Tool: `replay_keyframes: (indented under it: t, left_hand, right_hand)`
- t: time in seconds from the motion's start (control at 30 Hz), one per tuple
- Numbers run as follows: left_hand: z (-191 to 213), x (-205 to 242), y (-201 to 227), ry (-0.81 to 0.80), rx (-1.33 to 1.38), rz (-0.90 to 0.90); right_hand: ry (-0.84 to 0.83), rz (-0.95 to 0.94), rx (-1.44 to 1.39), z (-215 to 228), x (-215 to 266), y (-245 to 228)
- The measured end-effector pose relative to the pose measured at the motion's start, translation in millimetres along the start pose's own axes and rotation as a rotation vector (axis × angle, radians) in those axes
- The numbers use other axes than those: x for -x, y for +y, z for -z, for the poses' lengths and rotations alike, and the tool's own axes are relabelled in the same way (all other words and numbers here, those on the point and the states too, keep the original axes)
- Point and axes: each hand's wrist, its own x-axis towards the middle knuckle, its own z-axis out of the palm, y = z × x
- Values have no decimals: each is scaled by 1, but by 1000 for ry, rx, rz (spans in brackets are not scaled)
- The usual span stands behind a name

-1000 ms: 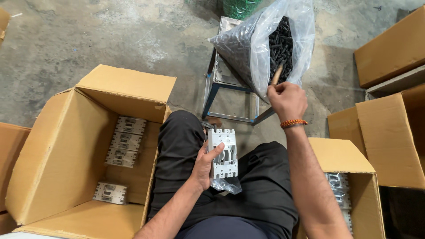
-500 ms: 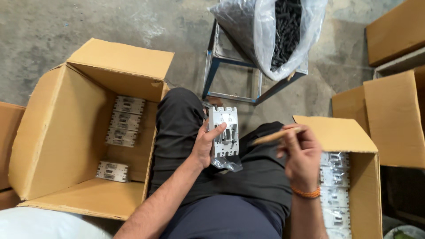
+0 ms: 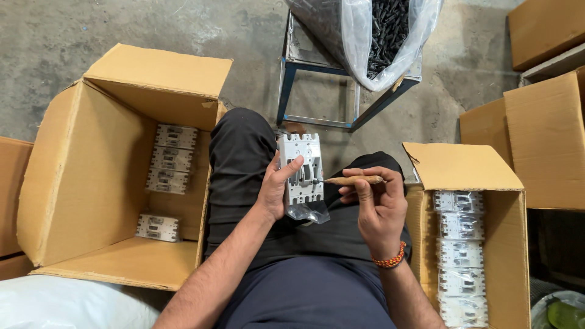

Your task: The person sits on the floor between two cardboard boxes and repeatedly picks up white plastic electrical components. They remove each component from a plastic bag, insert a small black piece using a wooden stick, and place the assembled unit into the right-hand box. The process is repeated for multiple units.

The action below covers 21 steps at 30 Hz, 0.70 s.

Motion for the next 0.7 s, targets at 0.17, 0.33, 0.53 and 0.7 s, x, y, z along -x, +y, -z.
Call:
replay_keyframes:
  t: [0.17, 0.33, 0.53, 0.7]
  left_hand:
    - [3, -1, -1, -2, -14, -7]
    - [6, -5, -7, 5, -78, -86]
    - [9, -6, -13, 12, -233, -153]
    - [11, -8, -16, 9, -279, -170]
  right_hand:
    - [6, 8, 48, -6, 0, -4]
    - [-36, -30, 273, -4, 2, -25]
    - [-72, -325, 488, 12, -2, -40]
    - [-158, -374, 672, 19, 2, -35]
